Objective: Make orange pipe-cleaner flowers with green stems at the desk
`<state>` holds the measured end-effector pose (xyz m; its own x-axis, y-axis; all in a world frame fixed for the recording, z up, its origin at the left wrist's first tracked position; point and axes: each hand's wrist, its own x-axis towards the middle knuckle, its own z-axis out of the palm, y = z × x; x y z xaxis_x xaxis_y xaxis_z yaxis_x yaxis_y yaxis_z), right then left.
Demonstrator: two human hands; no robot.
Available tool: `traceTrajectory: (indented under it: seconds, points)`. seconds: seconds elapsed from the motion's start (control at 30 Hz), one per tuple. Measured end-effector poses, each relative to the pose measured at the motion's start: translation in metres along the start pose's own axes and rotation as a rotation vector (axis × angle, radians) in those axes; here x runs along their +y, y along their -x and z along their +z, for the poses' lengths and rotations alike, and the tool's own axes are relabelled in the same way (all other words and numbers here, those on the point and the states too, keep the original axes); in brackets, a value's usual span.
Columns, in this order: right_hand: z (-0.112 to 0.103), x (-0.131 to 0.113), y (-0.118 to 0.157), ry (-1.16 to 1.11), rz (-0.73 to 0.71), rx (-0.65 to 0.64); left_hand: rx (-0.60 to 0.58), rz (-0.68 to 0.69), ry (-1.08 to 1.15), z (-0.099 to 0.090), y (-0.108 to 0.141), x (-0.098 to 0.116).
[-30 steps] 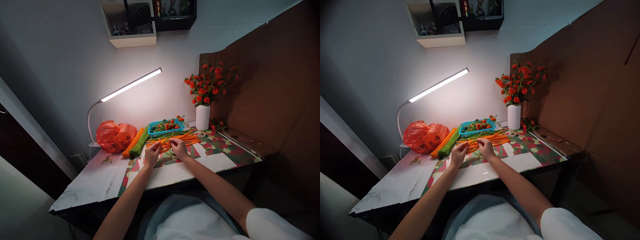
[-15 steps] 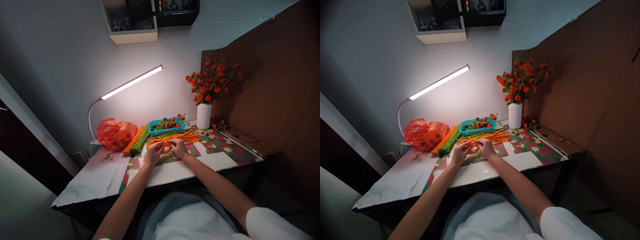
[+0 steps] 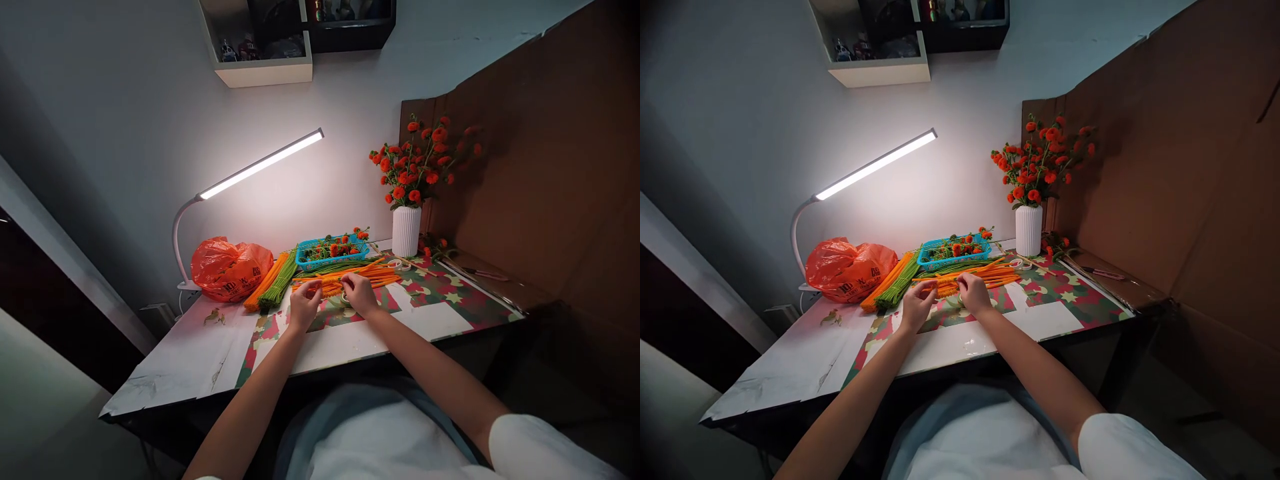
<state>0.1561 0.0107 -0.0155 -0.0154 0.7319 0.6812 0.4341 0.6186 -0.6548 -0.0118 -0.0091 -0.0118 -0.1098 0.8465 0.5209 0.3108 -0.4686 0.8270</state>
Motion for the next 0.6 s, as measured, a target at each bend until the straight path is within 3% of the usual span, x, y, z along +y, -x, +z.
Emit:
traceTrajectory:
  seconds: [0.23, 0.47, 0.6]
  points:
    - [-0.0025, 0.0022, -0.0018, 0.053, -0.029, -0.026, -0.028, 0.093, -0.104, 0.0013, 0.002, 0.0033]
    - [-0.0047, 0.0067, -0.004, 0.049, -0.103, -0.078, -0.043, 0.131, -0.143, 0.0002, 0.0032, 0.0028]
    - [-0.0034, 0.0061, -0.0042, 0.022, -0.063, -0.048, -0.027, 0.106, -0.115, 0.0016, 0.0015, 0.0009]
